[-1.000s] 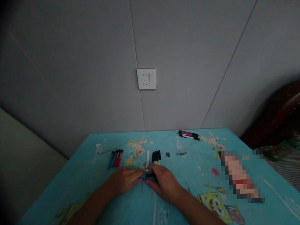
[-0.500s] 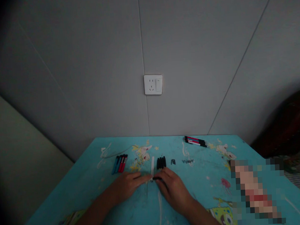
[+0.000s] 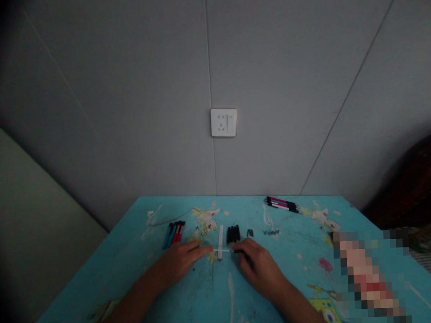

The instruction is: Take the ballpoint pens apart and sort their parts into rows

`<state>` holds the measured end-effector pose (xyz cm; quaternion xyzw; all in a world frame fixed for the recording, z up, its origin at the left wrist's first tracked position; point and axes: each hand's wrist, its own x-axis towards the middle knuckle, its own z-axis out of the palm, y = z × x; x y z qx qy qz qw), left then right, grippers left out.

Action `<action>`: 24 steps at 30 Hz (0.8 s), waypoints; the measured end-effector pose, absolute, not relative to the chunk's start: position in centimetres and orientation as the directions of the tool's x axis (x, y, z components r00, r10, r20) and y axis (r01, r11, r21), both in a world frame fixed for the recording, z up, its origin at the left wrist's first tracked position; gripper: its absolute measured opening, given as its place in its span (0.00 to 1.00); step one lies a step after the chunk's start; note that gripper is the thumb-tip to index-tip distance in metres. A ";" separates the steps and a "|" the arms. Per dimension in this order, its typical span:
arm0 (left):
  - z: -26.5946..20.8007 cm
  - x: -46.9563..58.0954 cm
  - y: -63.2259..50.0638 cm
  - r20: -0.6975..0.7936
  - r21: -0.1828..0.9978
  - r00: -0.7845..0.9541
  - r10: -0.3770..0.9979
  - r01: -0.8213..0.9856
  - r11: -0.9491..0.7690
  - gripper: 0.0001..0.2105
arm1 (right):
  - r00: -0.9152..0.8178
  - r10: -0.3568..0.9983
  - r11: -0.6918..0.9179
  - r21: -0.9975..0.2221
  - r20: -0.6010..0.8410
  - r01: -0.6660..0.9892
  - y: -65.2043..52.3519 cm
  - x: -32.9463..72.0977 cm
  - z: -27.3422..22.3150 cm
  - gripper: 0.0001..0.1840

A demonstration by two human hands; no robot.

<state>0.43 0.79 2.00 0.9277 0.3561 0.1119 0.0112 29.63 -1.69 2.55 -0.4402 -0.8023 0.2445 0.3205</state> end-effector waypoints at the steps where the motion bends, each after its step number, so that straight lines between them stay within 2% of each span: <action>1: 1.9 0.4 0.8 0.204 0.090 0.722 0.661 0.659 -0.747 0.26 | -0.405 0.867 0.486 -0.668 0.289 0.563 -1.7 29.8 2.7 0.14; 5: 1.6 0.2 1.0 0.221 0.066 0.726 0.652 0.655 -0.752 0.27 | -0.371 0.888 0.454 -0.645 0.272 0.615 -1.7 30.4 2.9 0.13; 10: 1.8 0.2 0.8 0.204 0.096 0.723 0.660 0.656 -0.748 0.27 | -0.328 0.901 0.432 -0.642 0.282 0.634 -2.0 29.8 3.1 0.10; 16: 0.7 -0.3 1.1 0.261 0.111 0.723 0.640 0.636 -0.764 0.31 | -0.355 0.896 0.441 -0.620 0.266 0.649 -2.1 29.2 3.0 0.09; 24: -0.5 -1.6 2.1 0.321 0.155 0.699 0.639 0.626 -0.764 0.27 | -0.326 0.905 0.425 -0.568 0.272 0.705 -1.9 30.1 3.1 0.08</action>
